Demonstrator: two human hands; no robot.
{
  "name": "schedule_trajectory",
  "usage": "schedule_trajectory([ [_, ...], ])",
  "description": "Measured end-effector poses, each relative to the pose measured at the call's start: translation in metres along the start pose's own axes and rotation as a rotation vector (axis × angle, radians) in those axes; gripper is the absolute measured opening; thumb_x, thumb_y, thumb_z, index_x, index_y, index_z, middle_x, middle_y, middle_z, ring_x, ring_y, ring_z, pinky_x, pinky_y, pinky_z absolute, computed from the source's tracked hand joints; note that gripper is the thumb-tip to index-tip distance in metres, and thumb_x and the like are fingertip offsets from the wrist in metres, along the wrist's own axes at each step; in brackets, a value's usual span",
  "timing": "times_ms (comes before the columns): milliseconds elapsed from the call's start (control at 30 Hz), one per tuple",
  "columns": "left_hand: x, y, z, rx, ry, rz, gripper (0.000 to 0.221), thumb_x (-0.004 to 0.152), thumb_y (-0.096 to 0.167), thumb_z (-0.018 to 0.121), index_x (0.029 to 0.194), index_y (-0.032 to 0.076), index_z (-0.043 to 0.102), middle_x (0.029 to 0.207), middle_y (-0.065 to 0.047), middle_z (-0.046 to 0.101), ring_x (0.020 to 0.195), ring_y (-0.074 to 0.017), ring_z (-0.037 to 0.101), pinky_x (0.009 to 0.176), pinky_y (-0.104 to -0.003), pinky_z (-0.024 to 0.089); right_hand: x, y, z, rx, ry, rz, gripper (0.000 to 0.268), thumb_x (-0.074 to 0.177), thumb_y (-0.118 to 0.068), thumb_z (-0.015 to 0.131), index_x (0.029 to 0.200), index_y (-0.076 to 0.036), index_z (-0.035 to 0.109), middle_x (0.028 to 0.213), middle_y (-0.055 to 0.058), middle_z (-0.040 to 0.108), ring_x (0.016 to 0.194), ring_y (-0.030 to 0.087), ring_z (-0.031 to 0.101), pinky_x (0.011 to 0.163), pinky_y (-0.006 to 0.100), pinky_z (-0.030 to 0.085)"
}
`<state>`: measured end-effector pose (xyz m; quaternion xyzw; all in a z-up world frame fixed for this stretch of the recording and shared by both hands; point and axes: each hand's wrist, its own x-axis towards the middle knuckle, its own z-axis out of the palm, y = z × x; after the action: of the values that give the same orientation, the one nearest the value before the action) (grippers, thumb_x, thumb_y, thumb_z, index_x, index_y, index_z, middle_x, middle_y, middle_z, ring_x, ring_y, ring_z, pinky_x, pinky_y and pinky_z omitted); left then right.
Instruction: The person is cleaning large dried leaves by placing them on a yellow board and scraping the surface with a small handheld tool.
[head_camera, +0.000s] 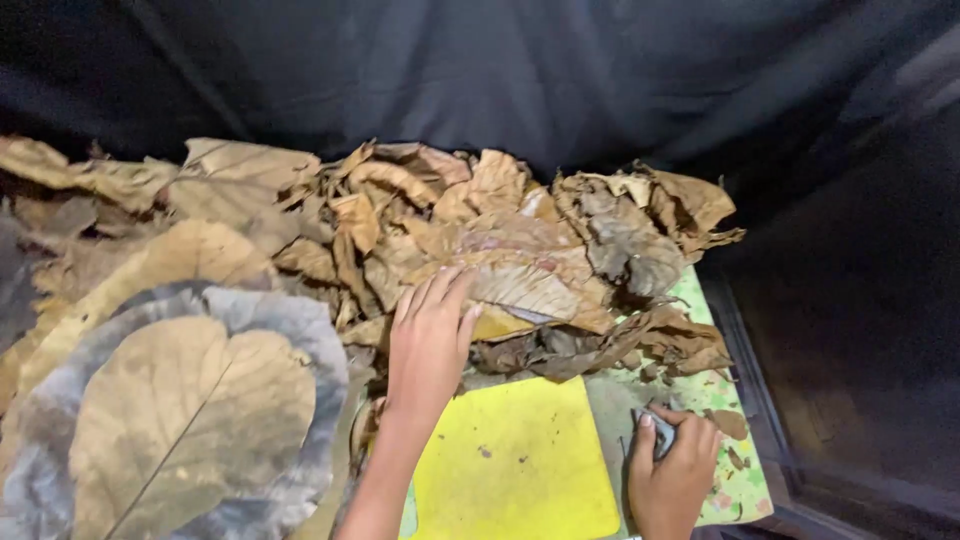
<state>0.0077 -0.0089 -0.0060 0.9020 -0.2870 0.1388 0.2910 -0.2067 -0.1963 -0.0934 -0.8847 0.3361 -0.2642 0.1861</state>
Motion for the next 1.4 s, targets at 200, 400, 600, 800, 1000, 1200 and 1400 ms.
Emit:
schedule_trajectory([
  [200,0.022,-0.004,0.024,0.060,-0.040,-0.060,0.044,0.082,0.009,0.071,0.127,0.009,0.069,0.113,-0.005,0.063,0.097,-0.0257,0.058,0.096,-0.040,0.044,0.001,0.013,0.010,0.000,0.012,-0.005,0.018,0.091,-0.012,0.068,0.104,0.000,0.064,0.100,0.014,0.057,0.097,0.031,0.053,0.093,0.042,0.043],
  [400,0.025,-0.001,0.015,-0.053,0.004,-0.141,0.025,0.086,0.007,0.069,0.110,0.010,0.071,0.097,-0.004,0.067,0.087,-0.0238,0.057,0.092,-0.038,0.044,-0.001,0.017,0.014,-0.013,0.021,0.018,0.018,0.091,-0.012,0.069,0.105,-0.001,0.063,0.101,0.013,0.058,0.096,0.031,0.055,0.089,0.041,0.045],
  [600,0.013,0.011,-0.011,-0.234,0.116,-0.229,0.012,0.089,0.009,0.070,0.100,0.008,0.071,0.097,0.000,0.070,0.080,-0.0216,0.064,0.076,-0.034,0.052,-0.001,0.018,0.014,-0.017,0.021,0.007,0.017,0.092,-0.012,0.068,0.105,-0.002,0.063,0.101,0.012,0.058,0.096,0.030,0.054,0.089,0.040,0.045],
  [800,-0.033,0.033,-0.058,-0.471,0.210,-0.306,0.007,0.087,0.004,0.070,0.094,0.004,0.070,0.083,-0.002,0.067,0.067,-0.0153,0.057,0.065,-0.027,0.048,0.003,0.000,0.002,0.002,-0.002,0.014,0.017,0.094,-0.012,0.067,0.106,0.000,0.063,0.104,0.015,0.059,0.098,0.033,0.054,0.091,0.042,0.044],
  [1000,-0.125,0.021,-0.043,-0.600,-0.127,-0.514,0.007,0.080,0.010,0.076,0.084,0.005,0.073,0.078,0.001,0.073,0.068,-0.0130,0.066,0.067,-0.024,0.055,0.004,-0.007,-0.007,0.027,-0.028,-0.021,0.017,0.097,-0.009,0.065,0.109,0.002,0.061,0.105,0.018,0.055,0.099,0.034,0.052,0.092,0.043,0.041],
  [1200,-0.163,0.018,-0.046,-0.668,-0.331,-0.665,0.009,0.085,0.012,0.074,0.088,0.004,0.073,0.078,-0.001,0.077,0.065,-0.0111,0.066,0.063,-0.025,0.054,0.003,-0.014,-0.010,0.047,-0.021,-0.067,0.013,0.099,-0.004,0.064,0.108,0.005,0.059,0.106,0.020,0.054,0.098,0.035,0.052,0.091,0.044,0.041],
  [1400,-0.181,0.014,-0.039,-1.101,-0.490,-0.603,0.004,0.089,0.003,0.072,0.092,0.001,0.074,0.073,0.002,0.061,0.061,-0.0069,0.041,0.056,-0.023,0.034,0.000,-0.012,-0.009,0.040,-0.023,-0.095,0.013,0.100,-0.002,0.063,0.109,0.005,0.058,0.106,0.019,0.052,0.099,0.034,0.050,0.092,0.043,0.041],
])
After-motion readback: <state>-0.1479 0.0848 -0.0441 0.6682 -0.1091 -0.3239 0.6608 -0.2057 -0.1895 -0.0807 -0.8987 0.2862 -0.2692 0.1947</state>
